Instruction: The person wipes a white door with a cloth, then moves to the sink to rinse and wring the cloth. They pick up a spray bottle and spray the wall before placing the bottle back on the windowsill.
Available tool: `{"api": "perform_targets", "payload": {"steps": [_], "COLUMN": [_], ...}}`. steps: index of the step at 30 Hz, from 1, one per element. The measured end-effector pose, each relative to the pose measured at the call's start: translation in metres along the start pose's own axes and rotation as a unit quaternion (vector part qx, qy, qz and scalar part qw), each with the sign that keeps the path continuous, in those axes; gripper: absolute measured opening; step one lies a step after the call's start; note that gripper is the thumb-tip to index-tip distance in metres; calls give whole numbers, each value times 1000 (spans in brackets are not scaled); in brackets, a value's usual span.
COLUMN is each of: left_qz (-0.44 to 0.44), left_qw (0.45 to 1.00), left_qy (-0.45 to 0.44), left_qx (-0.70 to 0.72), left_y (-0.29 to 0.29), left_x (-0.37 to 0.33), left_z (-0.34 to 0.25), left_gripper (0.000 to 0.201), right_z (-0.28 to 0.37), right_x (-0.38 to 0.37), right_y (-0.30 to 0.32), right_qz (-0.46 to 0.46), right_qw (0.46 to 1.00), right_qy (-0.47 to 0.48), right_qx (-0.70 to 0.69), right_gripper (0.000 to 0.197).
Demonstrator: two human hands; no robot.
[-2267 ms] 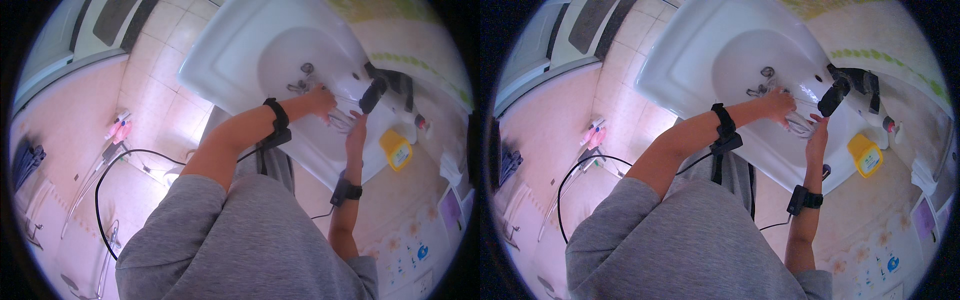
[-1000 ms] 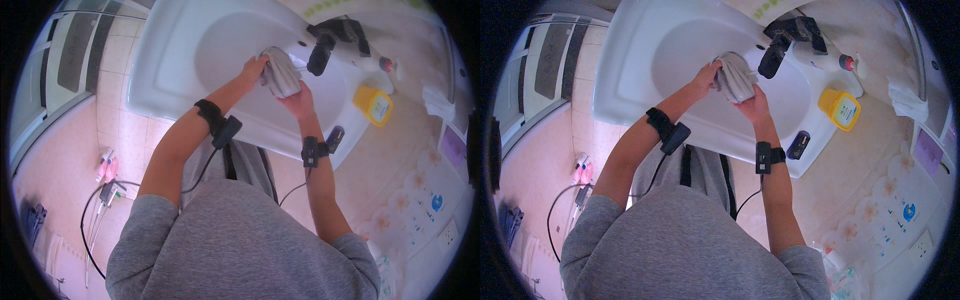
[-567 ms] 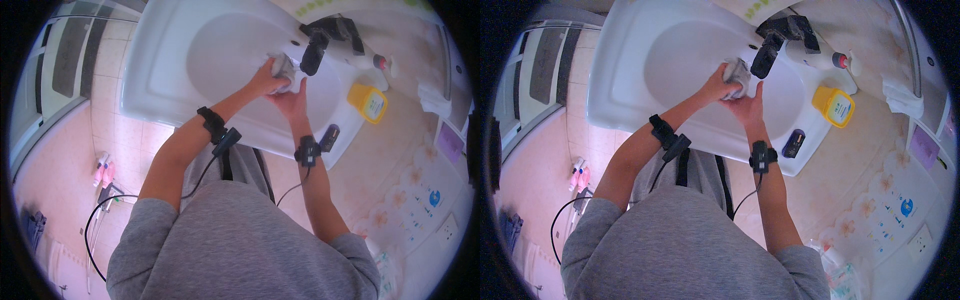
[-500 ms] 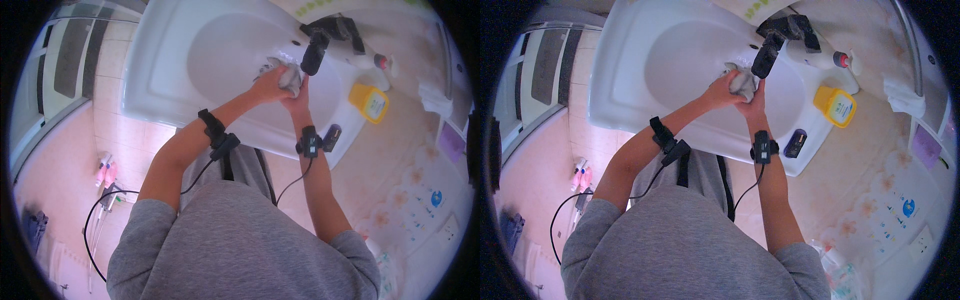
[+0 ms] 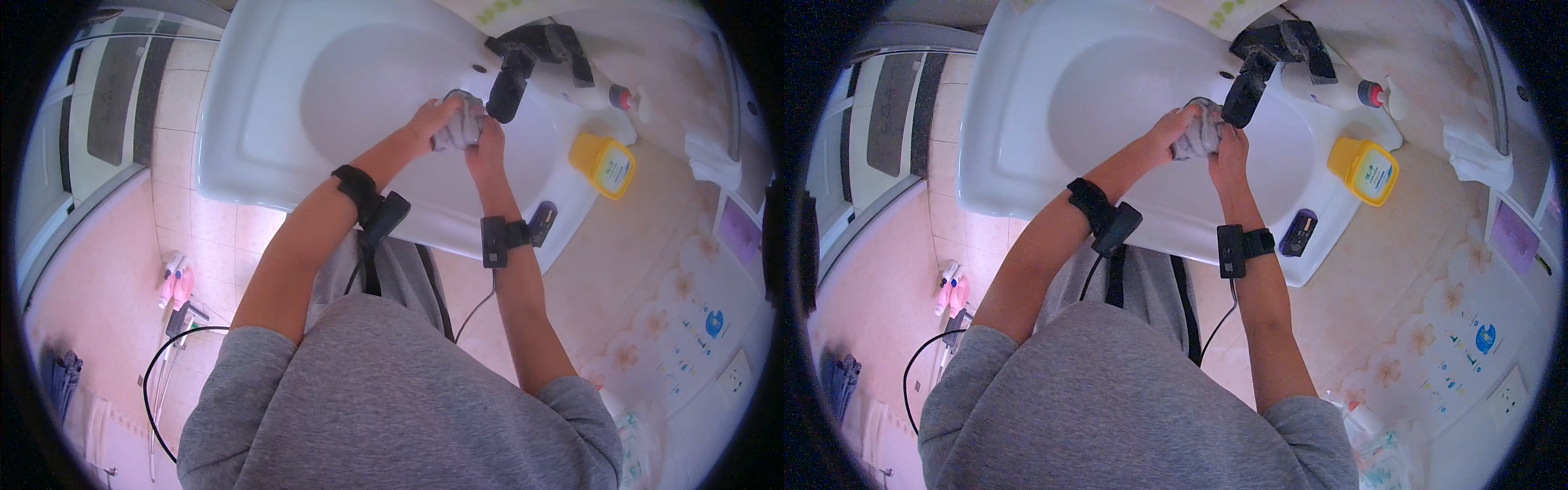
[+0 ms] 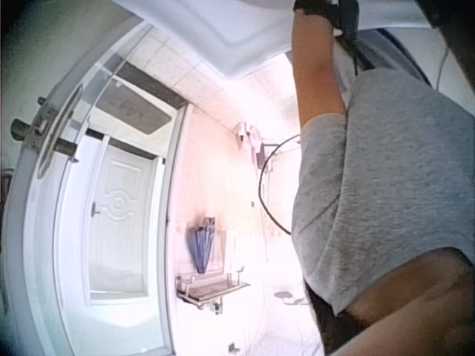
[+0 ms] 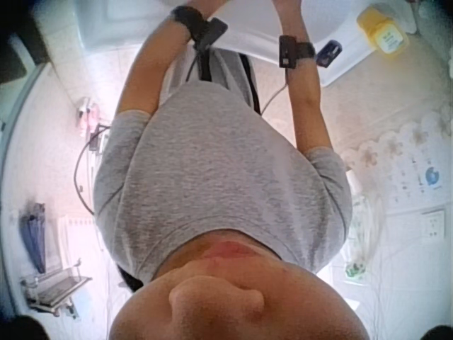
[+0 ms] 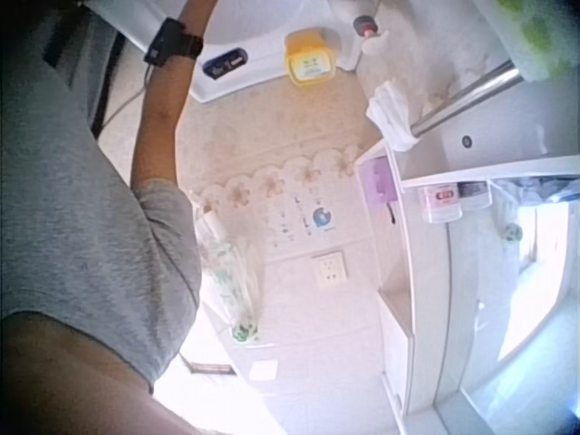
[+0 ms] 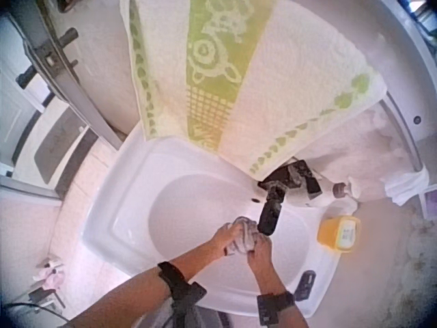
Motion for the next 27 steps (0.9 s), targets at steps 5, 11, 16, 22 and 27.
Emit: {"api": "perform_targets", "payload": {"steps": [5, 11, 16, 22, 27], "left_qz": [47, 114, 149, 170, 224], "left_qw": [995, 985, 986, 984, 973], "left_qy": [79, 126, 67, 42, -35], "left_qx": [-42, 19, 18, 41, -34], "left_y": [-6, -17, -28, -13, -15], "left_x": [-12, -4, 10, 37, 57], "left_z": [6, 5, -6, -20, -24], "left_gripper": [31, 38, 40, 41, 51], "right_z": [25, 153, 166, 120, 25], "right_x": [19, 5, -27, 1, 59], "right_y": [25, 25, 19, 34, 6], "right_qz": [-22, -51, -56, -110, -118], "right_qw": [953, 979, 974, 976, 929], "right_qy": [-141, 9, 5, -52, -341], "right_qx": [267, 196, 220, 178, -85], "right_gripper": [36, 48, 42, 58, 68]}}
Point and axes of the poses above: each hand's wrist, its own x-axis away from the middle knuckle, its own y-axis out of the back of the hand, z = x × y, the point moved 5 cm from there along -x, towards the middle knuckle, and after that the axes turned 7 degrees about y, right-handed, at the moved point
